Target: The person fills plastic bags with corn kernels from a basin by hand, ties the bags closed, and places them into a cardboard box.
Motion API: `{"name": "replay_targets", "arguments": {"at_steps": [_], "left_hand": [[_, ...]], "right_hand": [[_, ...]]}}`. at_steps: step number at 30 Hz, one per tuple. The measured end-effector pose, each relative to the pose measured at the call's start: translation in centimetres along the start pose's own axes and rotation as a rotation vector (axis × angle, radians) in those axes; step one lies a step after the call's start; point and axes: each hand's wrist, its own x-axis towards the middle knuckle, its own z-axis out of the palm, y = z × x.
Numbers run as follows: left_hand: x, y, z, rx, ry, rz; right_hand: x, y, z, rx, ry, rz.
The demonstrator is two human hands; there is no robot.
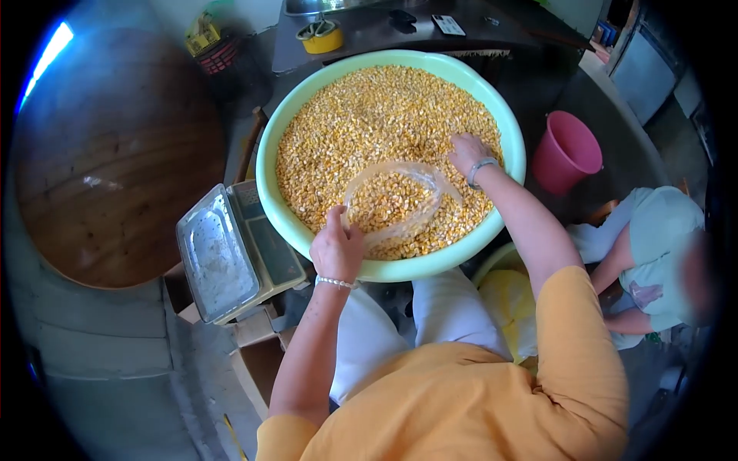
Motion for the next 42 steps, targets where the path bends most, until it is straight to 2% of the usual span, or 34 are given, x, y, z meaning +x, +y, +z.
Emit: {"name": "replay_targets", "arguments": {"at_steps": [1,5,14,18,29,32,33,36,37,38,42], "left_hand": [[0.0,0.3,-0.2,-0.002,-0.019,-0.022],[0.1,0.4,-0.2,-0.008,-0.016,-0.033],[0.0,0.5,-0.2,0.001,-0.029,-0.031],[0.0,0.4,-0.1,0.002,-0.010,-0.025],[0.2,0.3,-0.3,-0.028,-0.033,-0.047],[0.2,-0.2,0.1,-0.001,-0.022,-0.042],[0.1,-0.2,0.0,-0.024,-0.021,-0.033],[0.2,0.0,-0.2,-0.039,-0.017,-0.070],[0.2,-0.2,0.1,-0.028,0.012,-0.049],[0.1,-0.3,0.0,-0.033,0.028,-0.047],[0.1,-0.2,-0.1,-0.049,0.054,-0.029]], "right_hand": [[-0.2,-0.9,-0.4,-0.057,-0.129,-0.012],[-0.2,-1.3,0.1,-0.026,-0.186,-0.123],[-0.8,-1.9,-0.9,0.123,-0.158,-0.080],[0.6,-1.2,0.4,0.066,-0.205,-0.184],[0.5,-0.9,0.4,0.224,-0.084,-0.122],[0.2,-1.1,-0.3,0.125,-0.043,-0.202],[0.1,-0.9,-0.4,0.130,0.020,-0.309],[0.5,-0.9,-0.2,0.340,0.108,-0.145],[0.3,-1.0,-0.5,0.406,0.192,-0.183],[0.5,-1.4,-0.9,0.461,0.182,-0.217],[-2.0,-5.7,-5.9,0.607,0.047,-0.378]]}}
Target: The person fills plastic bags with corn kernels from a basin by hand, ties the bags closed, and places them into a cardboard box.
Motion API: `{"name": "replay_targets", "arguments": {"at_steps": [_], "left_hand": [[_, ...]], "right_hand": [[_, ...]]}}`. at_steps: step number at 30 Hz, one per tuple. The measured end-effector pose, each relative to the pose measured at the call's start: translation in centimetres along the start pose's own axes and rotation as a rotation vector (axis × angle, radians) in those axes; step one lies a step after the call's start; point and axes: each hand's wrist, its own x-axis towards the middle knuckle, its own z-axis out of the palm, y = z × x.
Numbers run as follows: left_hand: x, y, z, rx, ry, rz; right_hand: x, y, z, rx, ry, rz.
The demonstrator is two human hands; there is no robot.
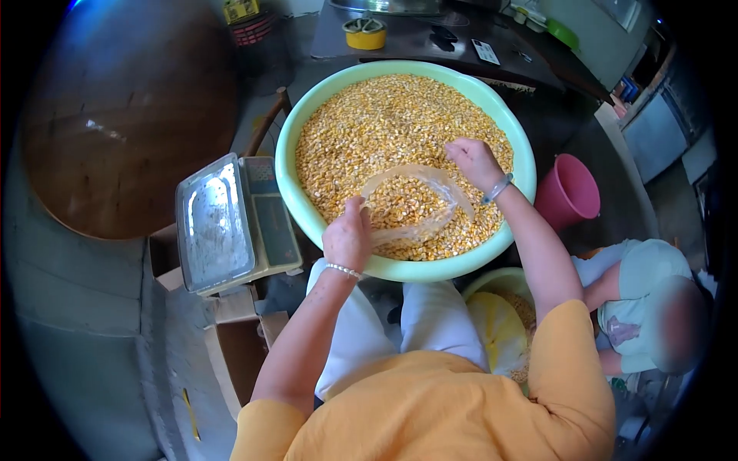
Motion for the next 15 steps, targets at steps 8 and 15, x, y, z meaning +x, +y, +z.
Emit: {"name": "replay_targets", "arguments": {"at_steps": [8,15], "left_hand": [[-0.1,0.0,-0.3,0.028,-0.046,-0.019],[0.0,0.0,-0.3,-0.015,-0.050,-0.040]], "right_hand": [[0.0,-2.6,7.8,-0.255,-0.194,-0.225],[0.0,-2.1,4.4,-0.092,0.072,-0.352]]}}
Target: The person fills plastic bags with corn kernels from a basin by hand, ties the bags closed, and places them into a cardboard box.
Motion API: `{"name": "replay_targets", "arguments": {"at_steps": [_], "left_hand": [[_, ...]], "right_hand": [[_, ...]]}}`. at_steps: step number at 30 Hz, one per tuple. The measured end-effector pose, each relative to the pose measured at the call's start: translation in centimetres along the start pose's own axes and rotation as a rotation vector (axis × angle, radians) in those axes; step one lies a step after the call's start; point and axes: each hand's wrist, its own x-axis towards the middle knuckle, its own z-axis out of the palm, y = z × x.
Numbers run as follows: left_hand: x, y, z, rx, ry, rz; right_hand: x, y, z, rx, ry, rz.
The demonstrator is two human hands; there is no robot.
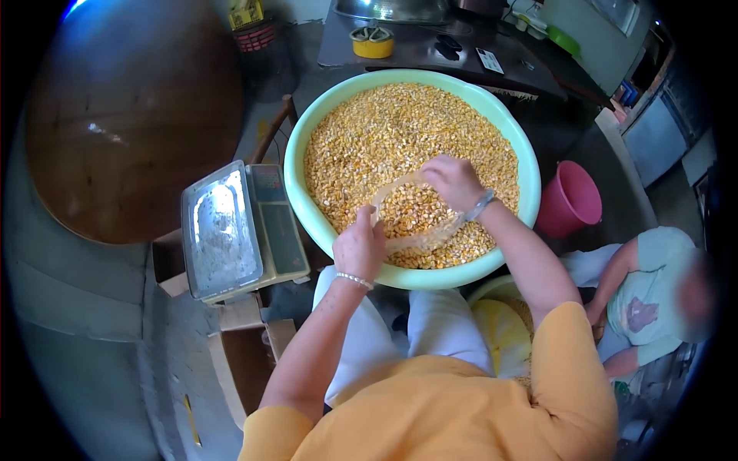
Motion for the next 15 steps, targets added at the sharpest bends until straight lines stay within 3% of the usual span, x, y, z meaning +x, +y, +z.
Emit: {"name": "replay_targets", "arguments": {"at_steps": [3,5,8,12,15], "left_hand": [[-0.1,0.5,-0.4,0.002,-0.021,-0.012],[-0.1,0.5,-0.2,0.012,-0.038,-0.034],[0.0,0.5,-0.1,0.021,-0.014,-0.023],[0.0,0.3,0.2,0.009,0.024,-0.013],[-0.1,0.3,0.4,-0.010,0.043,-0.001]], "right_hand": [[0.1,1.7,-2.5,-0.010,0.323,0.054],[-0.2,4.6,-3.2,-0.063,0.268,0.291],[-2.2,10.1,-1.1,-0.259,0.192,0.412],[-4.4,11.1,2.1,-0.294,0.022,0.575],[-3.2,7.9,0.7,-0.240,-0.274,0.617]]}}
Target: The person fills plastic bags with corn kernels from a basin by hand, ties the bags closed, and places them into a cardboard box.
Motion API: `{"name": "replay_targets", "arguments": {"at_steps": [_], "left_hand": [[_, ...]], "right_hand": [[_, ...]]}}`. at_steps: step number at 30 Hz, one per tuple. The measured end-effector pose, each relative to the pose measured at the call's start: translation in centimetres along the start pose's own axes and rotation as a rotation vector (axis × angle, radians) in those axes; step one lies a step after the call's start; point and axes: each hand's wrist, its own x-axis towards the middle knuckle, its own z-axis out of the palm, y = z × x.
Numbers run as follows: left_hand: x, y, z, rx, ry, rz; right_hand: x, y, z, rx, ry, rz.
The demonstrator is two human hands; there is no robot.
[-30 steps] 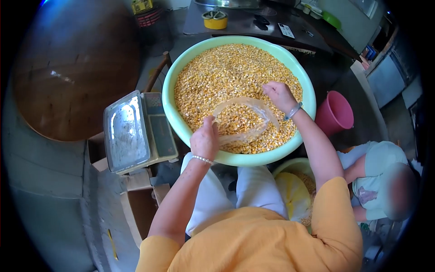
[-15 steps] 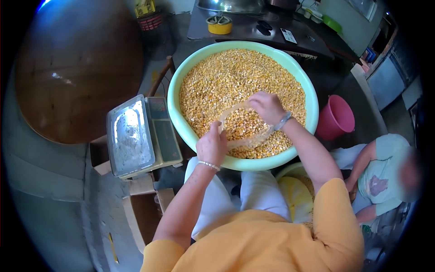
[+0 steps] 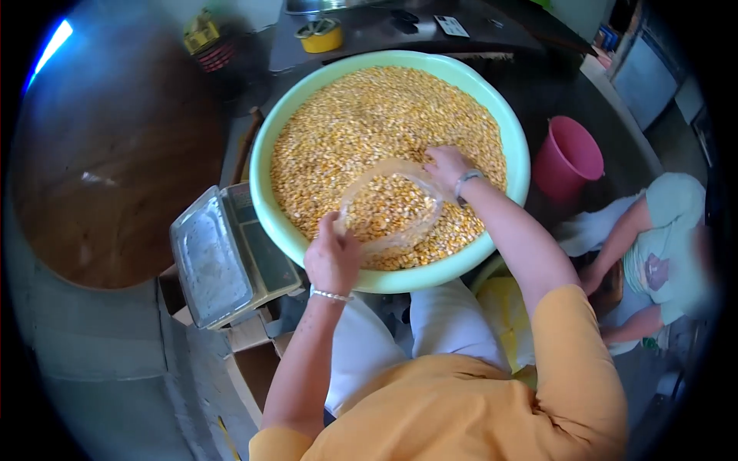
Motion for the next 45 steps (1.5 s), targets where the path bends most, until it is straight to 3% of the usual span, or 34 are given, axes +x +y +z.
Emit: {"name": "replay_targets", "arguments": {"at_steps": [10,14,19,29,32,44,45], "left_hand": [[0.0,0.3,0.1,0.031,-0.013,-0.028],[-0.2,0.1,0.1,0.058,-0.006,0.003],[-0.1,0.4,0.1,0.042,-0.009,0.021],[-0.1,0.0,0.3,0.017,-0.005,0.042],[-0.1,0.1,0.2,0.034,-0.008,0.036],[0.0,0.5,-0.2,0.036,-0.014,0.024],[0.0,0.3,-0.1,0.033,-0.030,0.008]], "right_hand": [[-0.7,-2.1,-1.2,-0.122,-0.237,0.024],[-0.9,-2.2,-1.8,-0.178,-0.252,-0.099],[1.0,-0.2,-0.1,0.091,-0.017,-0.040],[1.1,-0.4,0.1,0.137,-0.034,-0.049],[1.4,0.0,0.4,0.086,0.019,-0.139],[0.9,-0.2,0.1,0.119,0.089,-0.080],[0.7,0.0,0.0,0.020,0.149,-0.208]]}}
